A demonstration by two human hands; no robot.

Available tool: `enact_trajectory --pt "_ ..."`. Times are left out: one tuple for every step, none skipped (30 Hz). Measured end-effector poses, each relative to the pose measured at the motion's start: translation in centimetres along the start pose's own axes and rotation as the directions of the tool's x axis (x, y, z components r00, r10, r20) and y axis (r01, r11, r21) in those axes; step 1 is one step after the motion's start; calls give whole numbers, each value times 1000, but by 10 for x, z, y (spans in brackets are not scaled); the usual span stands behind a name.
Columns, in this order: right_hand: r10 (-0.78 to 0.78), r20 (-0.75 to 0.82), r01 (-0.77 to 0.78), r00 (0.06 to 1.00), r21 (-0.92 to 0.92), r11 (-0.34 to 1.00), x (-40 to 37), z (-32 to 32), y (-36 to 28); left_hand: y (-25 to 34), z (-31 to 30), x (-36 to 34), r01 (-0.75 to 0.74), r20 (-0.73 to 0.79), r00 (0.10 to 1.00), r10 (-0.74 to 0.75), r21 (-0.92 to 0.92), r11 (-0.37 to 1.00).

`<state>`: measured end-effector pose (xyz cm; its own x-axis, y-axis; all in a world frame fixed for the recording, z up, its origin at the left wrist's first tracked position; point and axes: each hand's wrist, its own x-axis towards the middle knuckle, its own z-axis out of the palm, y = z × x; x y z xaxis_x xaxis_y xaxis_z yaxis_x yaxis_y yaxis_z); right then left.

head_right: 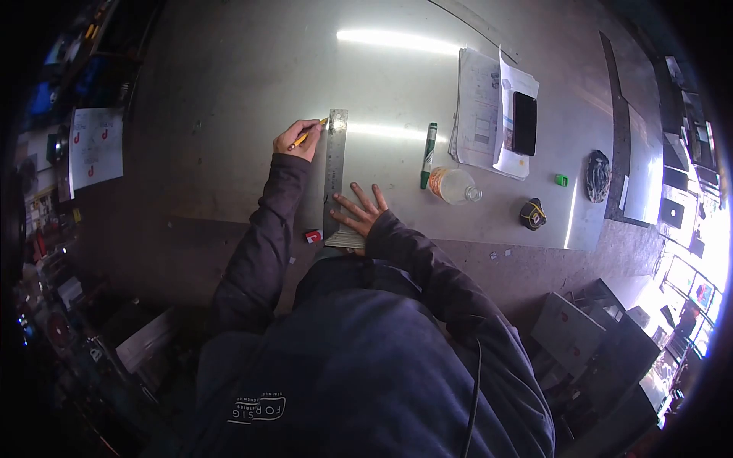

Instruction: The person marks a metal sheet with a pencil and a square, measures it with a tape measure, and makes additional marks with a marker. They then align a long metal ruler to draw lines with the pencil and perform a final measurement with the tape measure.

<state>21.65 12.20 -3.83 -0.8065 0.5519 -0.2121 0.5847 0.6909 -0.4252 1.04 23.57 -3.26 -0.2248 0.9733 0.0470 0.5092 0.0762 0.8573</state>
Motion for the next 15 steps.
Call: enact_trajectory --pt "6 12 -6 1000 -3 1000 0 -1 0 1 1 2 0 1 1000 0 1 1000" --pt "12 24 -12 1000 -6 1000 0 -1 -1 3 3 5 -25 -9 1000 25 -5 1000" --pt "14 24 -14 1000 -5 1000 1 -1 -1 3 5 9 -51 -19 999 51 -12 999" --pt "15 14 -15 1000 4 1000 1 -1 -2 3 6 13 -50 -17 999 50 -13 999" --pt "17 5 -17 1000 14 1000 0 -2 -2 3 7 17 -72 -1 997 72 29 997" --pt "16 8 -16 1000 15 1000 0 -3 -2 6 6 19 -94 14 996 93 72 993" --pt "17 4 -17 1000 15 1000 0 -4 -2 9 4 18 -90 14 996 90 73 993" --pt "18 1 -18 1000 17 1000 0 -5 -3 12 0 14 -58 63 997 51 124 991" --pt "15 4 -15 1000 22 1000 -1 -4 -5 17 -4 6 -28 110 994 8 176 984" --pt "15 6 -15 1000 23 1000 -1 -4 -4 19 -11 -9 -63 128 991 40 182 981" --pt "14 6 -14 1000 23 1000 0 -5 -2 23 -20 -33 -100 145 987 73 188 977" --pt "10 3 -11 1000 24 1000 0 -5 -2 26 -31 -62 -111 177 982 71 227 968" --pt "9 6 -9 1000 30 1000 0 -3 -2 16 -38 -102 -92 163 985 50 262 961" --pt "7 8 -7 1000 37 999 0 -3 0 18 -51 -138 29 231 970 -70 174 984" --pt "6 7 -6 1000 41 999 1 -3 0 8 -60 -176 74 274 953 -129 204 976"
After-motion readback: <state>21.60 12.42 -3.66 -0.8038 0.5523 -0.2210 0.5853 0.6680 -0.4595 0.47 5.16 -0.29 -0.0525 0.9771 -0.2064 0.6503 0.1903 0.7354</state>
